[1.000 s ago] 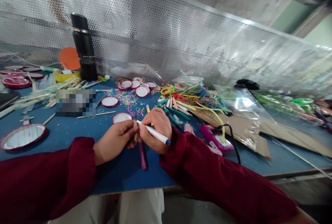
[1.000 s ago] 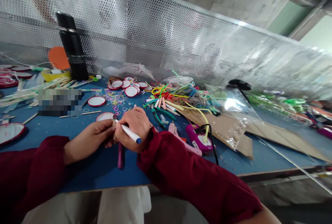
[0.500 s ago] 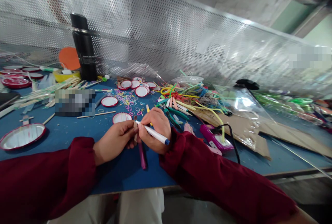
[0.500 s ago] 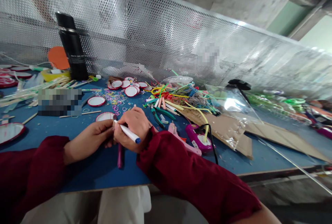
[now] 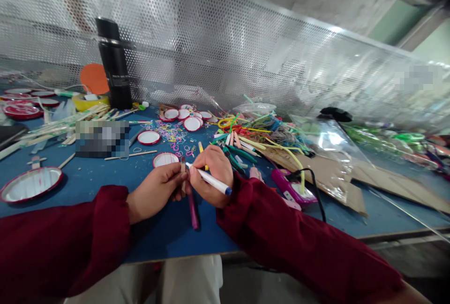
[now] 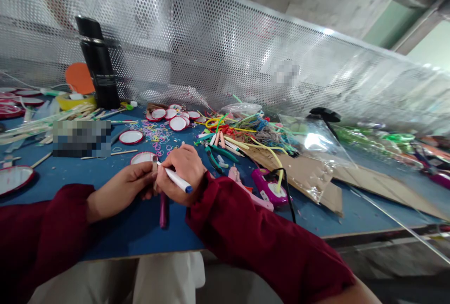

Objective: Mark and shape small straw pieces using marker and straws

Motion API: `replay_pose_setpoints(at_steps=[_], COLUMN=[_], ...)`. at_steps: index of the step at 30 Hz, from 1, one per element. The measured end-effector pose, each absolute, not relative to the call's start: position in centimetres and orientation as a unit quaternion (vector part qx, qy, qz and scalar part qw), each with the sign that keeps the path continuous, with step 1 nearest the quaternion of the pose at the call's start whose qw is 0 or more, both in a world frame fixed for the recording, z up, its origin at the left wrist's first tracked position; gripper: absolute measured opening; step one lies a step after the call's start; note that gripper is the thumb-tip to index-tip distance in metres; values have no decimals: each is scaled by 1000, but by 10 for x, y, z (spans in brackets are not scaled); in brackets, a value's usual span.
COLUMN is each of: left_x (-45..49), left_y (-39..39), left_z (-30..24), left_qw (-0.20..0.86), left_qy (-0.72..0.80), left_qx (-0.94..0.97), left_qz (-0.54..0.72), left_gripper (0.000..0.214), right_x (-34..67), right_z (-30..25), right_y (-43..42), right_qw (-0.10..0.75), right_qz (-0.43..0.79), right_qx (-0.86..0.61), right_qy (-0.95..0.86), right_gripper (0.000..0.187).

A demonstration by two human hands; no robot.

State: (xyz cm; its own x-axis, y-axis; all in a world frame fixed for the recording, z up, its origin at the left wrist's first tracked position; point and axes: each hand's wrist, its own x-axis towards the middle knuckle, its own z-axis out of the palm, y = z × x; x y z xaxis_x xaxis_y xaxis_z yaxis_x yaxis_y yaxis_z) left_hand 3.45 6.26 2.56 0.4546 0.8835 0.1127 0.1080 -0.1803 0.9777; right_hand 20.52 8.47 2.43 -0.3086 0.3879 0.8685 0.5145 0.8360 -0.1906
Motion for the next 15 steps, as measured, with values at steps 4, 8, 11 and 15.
replay_pose_setpoints(at_steps=[4, 8, 11, 15], left_x=[35, 34, 34, 33], left_y=[62, 62, 63, 63], left_z=[25, 26, 25, 22], left_qw=[522, 523, 523, 518], left_qy=[367, 366, 365, 363], left_qx=[676, 676, 676, 683], left_qz=[368, 368, 369, 365], left_gripper=[42, 41, 40, 39], right_x=[205, 205, 205, 204], right_z=[25, 25, 24, 25], right_y=[84, 85, 85, 84], right_qw=[506, 521, 525, 520], right_qz=[-60, -61, -60, -55], right_qx=[-279, -271, -271, -268], right_qy=[-814, -807, -804, -809], right_gripper=[11, 12, 12, 12])
